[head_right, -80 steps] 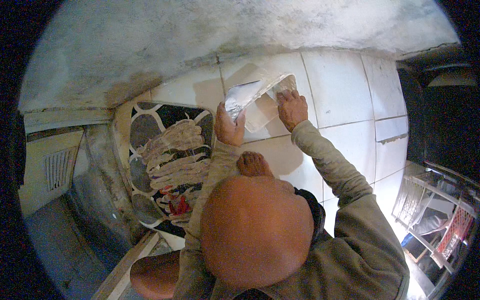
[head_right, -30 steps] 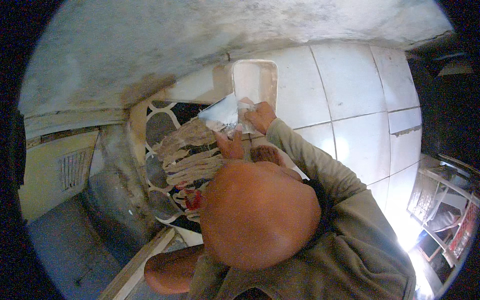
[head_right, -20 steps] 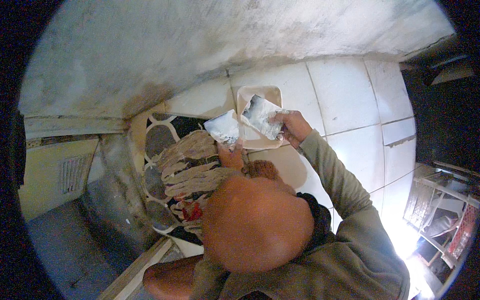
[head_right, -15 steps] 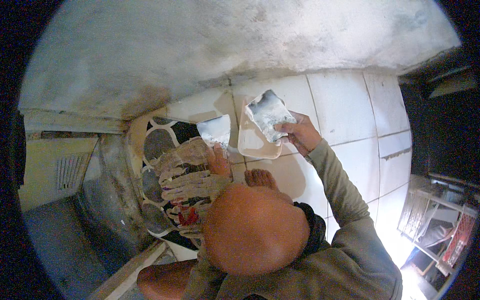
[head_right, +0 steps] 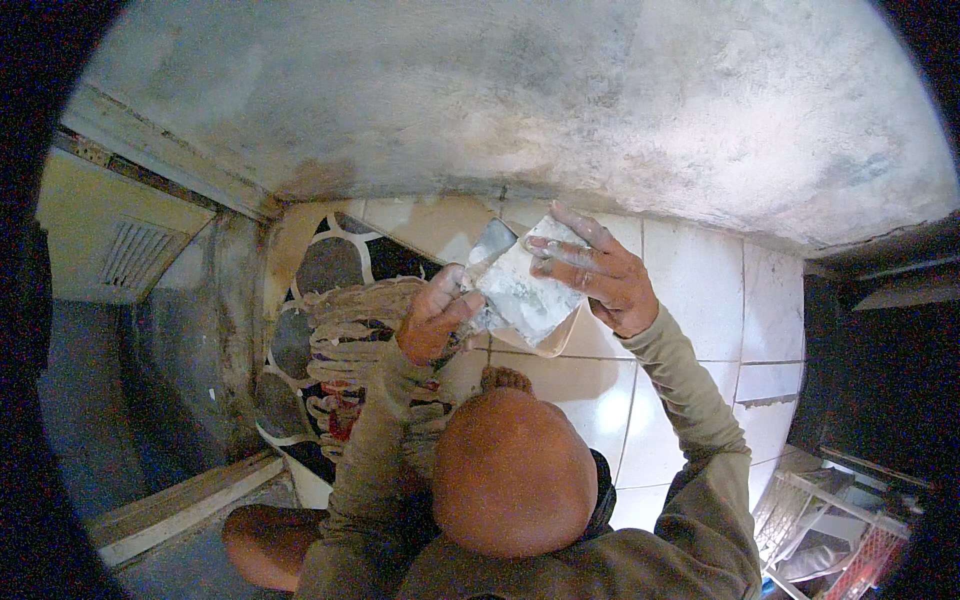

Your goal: The person scoops plaster from a container using a small trowel and applies it to a wall section near the floor. They repeatedly smooth the plaster with the trowel, working on a specific area of the wall while sitting on the floor.

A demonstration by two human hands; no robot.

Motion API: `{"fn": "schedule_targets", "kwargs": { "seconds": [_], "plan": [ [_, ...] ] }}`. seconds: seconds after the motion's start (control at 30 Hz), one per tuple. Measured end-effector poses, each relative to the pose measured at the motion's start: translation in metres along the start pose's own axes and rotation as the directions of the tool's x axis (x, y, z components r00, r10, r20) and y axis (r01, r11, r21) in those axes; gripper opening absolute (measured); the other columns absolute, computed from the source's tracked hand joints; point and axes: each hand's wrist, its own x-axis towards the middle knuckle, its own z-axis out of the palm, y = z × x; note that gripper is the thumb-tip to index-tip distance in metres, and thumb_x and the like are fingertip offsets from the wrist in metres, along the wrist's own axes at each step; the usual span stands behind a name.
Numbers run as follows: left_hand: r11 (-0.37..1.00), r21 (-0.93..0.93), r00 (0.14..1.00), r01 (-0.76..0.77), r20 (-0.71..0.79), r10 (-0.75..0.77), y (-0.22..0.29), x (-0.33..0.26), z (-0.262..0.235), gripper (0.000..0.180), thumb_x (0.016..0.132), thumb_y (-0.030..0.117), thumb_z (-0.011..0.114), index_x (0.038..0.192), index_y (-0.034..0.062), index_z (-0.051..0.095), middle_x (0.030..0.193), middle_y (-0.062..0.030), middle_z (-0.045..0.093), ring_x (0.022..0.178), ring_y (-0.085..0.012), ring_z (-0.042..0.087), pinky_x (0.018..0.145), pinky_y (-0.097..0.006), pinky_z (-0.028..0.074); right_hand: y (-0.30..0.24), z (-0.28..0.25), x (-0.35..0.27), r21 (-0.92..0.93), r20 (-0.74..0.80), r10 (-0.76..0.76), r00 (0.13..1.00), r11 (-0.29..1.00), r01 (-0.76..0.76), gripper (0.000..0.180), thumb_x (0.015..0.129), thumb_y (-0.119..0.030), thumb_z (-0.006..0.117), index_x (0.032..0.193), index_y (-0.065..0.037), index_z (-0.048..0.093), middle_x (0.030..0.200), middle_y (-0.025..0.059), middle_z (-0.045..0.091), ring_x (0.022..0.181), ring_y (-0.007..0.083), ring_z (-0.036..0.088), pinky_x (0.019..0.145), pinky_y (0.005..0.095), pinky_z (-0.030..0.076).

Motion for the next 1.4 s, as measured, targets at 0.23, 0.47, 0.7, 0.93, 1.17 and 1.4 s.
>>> {"fn": "schedule_targets", "kwargs": {
  "seconds": [0.23,0.47,0.7,0.93,1.17,1.4],
  "plan": [
    [0.987,0.095,0.989,-0.133,-0.055,0.138,-0.006,-0.004,0.006,0.028,0.093,0.019,0.049,0.112,-0.0002,0.042,0.092,-0.0037,0.053,0.077,-0.0087,0.048,0.068,-0.024,0.042,0.016,0.013,-0.025,-0.045,-0.279,0.182,0.943,0.978,-0.202,0.040,0.075,0.008,0.051,0.108,-0.012,0.064,0.114,0.0115,0.061,0.114,0.0371,0.051,0.092,0.0401,0.045],
    [0.873,0.457,0.952,-0.171,-0.151,0.266,-0.017,0.002,-0.011,0.030,0.091,0.020,0.049,0.113,0.0000,0.045,0.085,-0.0085,0.053,0.067,-0.0125,0.050,0.061,-0.029,0.044,0.019,0.003,-0.058,0.374,-0.309,0.708,0.635,0.704,-0.603,0.036,0.081,-0.004,0.059,0.115,0.003,0.052,0.097,0.0105,0.063,0.085,0.0149,0.059,0.079,0.0286,0.048],
    [0.163,0.960,0.892,-0.228,0.139,0.430,-0.021,0.006,-0.007,0.041,0.081,0.005,0.055,0.121,0.0123,0.053,0.091,-0.0106,0.051,0.081,-0.0284,0.055,0.071,-0.036,0.047,-0.028,0.026,-0.053,0.792,0.324,0.873,0.364,-0.040,-0.610,0.042,0.072,-0.003,0.063,0.112,0.006,0.052,0.093,0.0112,0.064,0.078,0.0163,0.064,0.073,0.0265,0.053],
    [-0.081,0.964,0.895,-0.252,0.265,0.358,-0.046,0.002,-0.043,0.037,0.083,0.005,0.049,0.120,0.0111,0.054,0.092,-0.0139,0.049,0.082,-0.0314,0.054,0.071,-0.040,0.046,-0.014,0.026,-0.058,0.950,0.199,0.846,0.496,-0.043,-0.308,0.051,0.074,-0.005,0.059,0.123,0.005,0.044,0.103,0.0140,0.062,0.087,0.0181,0.064,0.074,0.0286,0.054],
    [0.846,0.533,0.931,-0.009,-0.303,0.201,-0.158,0.028,-0.042,0.034,0.091,0.027,0.047,0.111,-0.0003,0.051,0.105,-0.0226,0.055,0.096,-0.0364,0.053,0.086,-0.041,0.041,-0.019,0.021,-0.070,0.972,0.147,0.872,0.467,-0.041,-0.230,0.055,0.076,-0.007,0.056,0.128,0.002,0.038,0.107,0.0143,0.058,0.086,0.0192,0.063,0.058,0.0343,0.058],
    [0.967,0.089,0.932,0.240,-0.299,-0.204,-0.206,0.044,0.021,0.042,0.090,0.033,0.051,0.121,0.0044,0.052,0.104,-0.0100,0.060,0.084,-0.0230,0.059,0.075,-0.035,0.047,-0.025,0.017,-0.074,0.964,-0.178,0.932,0.314,0.230,-0.134,0.046,0.081,-0.008,0.057,0.123,0.001,0.041,0.103,0.0113,0.059,0.082,0.0208,0.063,0.064,0.0325,0.057]
  ]
}}
